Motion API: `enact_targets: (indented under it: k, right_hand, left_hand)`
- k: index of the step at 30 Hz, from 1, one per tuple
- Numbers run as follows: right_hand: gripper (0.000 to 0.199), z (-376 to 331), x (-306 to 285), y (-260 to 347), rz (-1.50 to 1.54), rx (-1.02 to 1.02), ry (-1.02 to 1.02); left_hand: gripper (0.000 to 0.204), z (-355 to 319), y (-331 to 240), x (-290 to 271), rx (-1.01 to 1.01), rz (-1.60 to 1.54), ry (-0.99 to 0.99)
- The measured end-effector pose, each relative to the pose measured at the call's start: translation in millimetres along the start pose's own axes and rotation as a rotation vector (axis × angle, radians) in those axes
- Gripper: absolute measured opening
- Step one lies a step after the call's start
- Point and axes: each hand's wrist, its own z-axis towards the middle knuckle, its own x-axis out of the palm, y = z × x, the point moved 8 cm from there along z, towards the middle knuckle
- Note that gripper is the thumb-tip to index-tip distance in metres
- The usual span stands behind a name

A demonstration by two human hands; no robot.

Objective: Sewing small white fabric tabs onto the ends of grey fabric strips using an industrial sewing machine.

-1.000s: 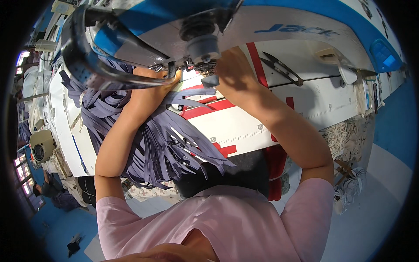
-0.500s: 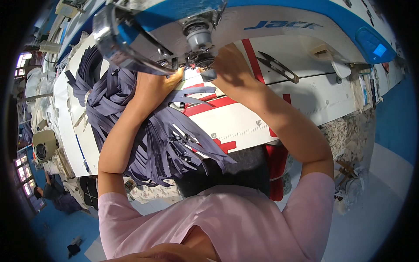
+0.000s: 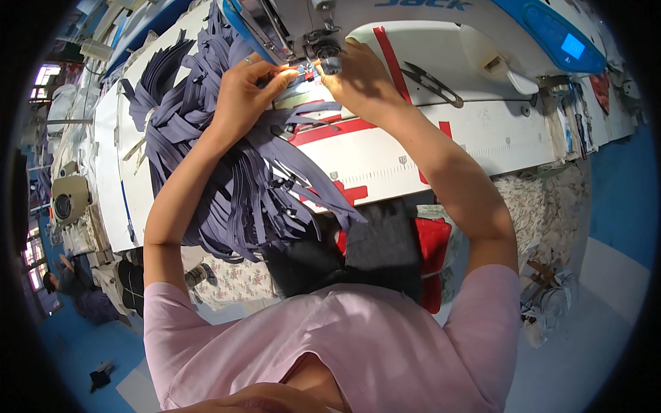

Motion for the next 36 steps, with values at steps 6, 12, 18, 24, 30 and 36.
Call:
enact_targets:
  k: [6, 12, 18, 24, 30, 36]
  right_hand:
    - [0.013, 1.2, -6.0, -1.3, 0.153, 0.018, -0.104]
    - [0.013, -3.2, -10.3, -1.4, 0.08, 0.012, -0.093]
    - [0.013, -15.7, -31.7, 2.7, 0.227, 0.145, -0.08]
    - [0.019, -38.9, -1.4, 27.9, 1.615, 0.568, 0.06]
    - [0.018, -49.3, -13.7, 30.6, 1.057, 0.524, -0.071]
    - [0.015, -67.3, -39.7, 38.7, 0.438, 0.273, -0.103]
  left_hand:
    - [0.026, -19.6, -1.1, 6.2, -0.4, -0.662, 0.024]
    - [0.021, -28.9, -1.9, 46.3, -0.755, -1.405, -0.009]
    - [0.008, -36.3, -7.0, 31.7, -0.654, -1.027, -0.066]
    - [0.015, -55.6, -64.7, 13.2, 0.005, 0.028, 0.057]
    - [0.022, -58.0, -79.0, 10.5, 0.124, 0.29, 0.028]
    - [0.027, -48.5, -105.2, 13.6, 0.565, 0.467, -0.071]
